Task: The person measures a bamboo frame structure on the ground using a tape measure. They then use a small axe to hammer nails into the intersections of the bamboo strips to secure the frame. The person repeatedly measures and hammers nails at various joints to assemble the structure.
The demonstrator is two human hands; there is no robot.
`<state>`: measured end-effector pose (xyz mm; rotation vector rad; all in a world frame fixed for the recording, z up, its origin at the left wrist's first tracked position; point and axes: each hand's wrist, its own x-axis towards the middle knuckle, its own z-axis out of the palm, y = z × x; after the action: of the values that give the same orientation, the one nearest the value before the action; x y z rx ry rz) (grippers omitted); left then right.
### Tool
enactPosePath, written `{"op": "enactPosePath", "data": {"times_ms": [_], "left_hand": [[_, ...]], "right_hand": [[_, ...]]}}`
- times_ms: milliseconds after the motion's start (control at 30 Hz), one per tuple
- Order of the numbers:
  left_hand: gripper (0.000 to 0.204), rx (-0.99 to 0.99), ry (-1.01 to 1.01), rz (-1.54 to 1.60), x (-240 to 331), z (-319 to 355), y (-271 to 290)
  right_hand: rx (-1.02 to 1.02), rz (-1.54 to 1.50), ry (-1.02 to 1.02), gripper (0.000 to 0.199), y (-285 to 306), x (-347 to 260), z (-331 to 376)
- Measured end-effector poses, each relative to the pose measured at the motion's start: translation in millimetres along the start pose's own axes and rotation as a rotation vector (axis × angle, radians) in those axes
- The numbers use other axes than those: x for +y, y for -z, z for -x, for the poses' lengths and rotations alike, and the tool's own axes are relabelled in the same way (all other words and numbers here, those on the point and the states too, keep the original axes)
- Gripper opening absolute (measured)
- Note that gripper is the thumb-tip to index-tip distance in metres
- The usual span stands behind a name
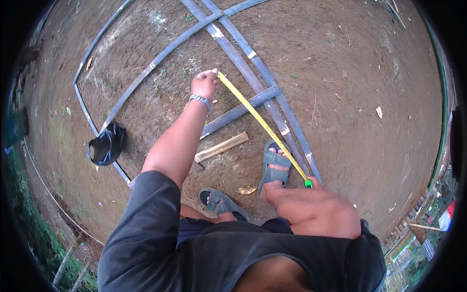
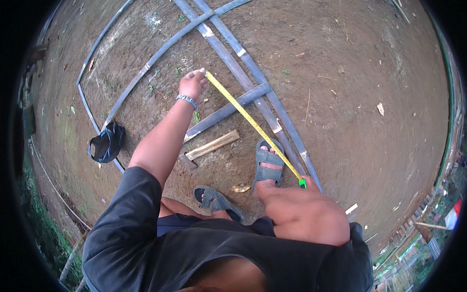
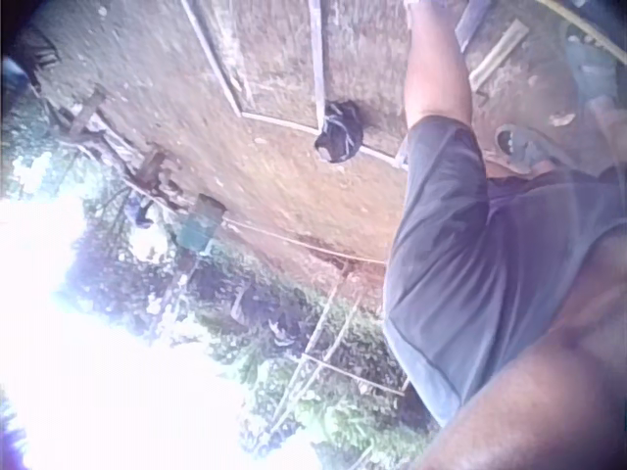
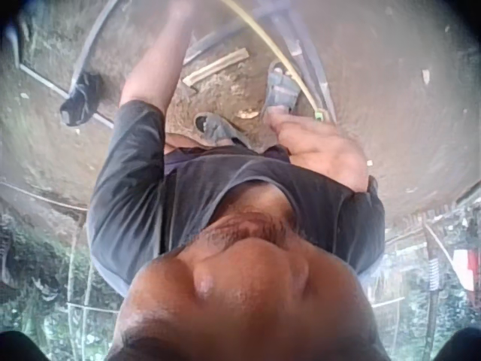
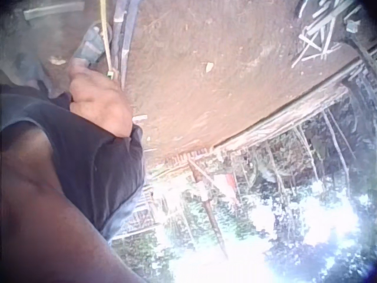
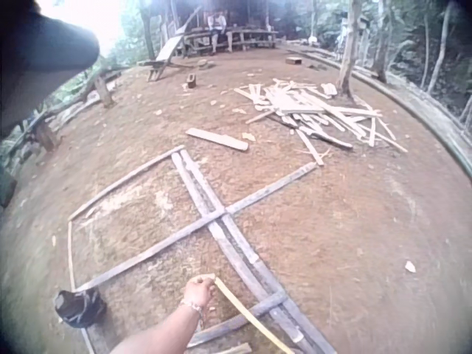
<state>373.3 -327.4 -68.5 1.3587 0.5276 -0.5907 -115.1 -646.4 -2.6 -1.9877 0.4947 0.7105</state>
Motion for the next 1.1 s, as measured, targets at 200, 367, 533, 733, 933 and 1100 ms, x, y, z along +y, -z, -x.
{"op": "enactPosePath", "data": {"times_ms": [200,367,533,733,933,1100], "left_hand": [[0.038,-0.008,-0.035,-0.133,-20,-2,-71],[0.051,-0.03,-0.361,-0.852,-39,47,-76],[0.07,-0.232,-0.613,-1.49,-46,76,-60],[0.107,-0.486,-0.713,-1.873,-26,50,-79],[0.121,-0.654,-0.731,-2.096,-2,25,-107],[0.128,-0.67,-0.732,-2.091,-1,19,-103]], "right_hand": [[0.063,0.046,-0.099,0.073,-25,9,23],[0.103,-0.036,-0.195,0.07,0,-33,-28],[0.124,0.054,-0.175,0.072,20,-44,-63],[0.092,0.039,-0.154,0.071,51,-71,-101],[0.103,0.092,-0.101,0.07,61,-78,-113],[0.065,0.116,-0.126,0.07,59,-82,-117]]}}
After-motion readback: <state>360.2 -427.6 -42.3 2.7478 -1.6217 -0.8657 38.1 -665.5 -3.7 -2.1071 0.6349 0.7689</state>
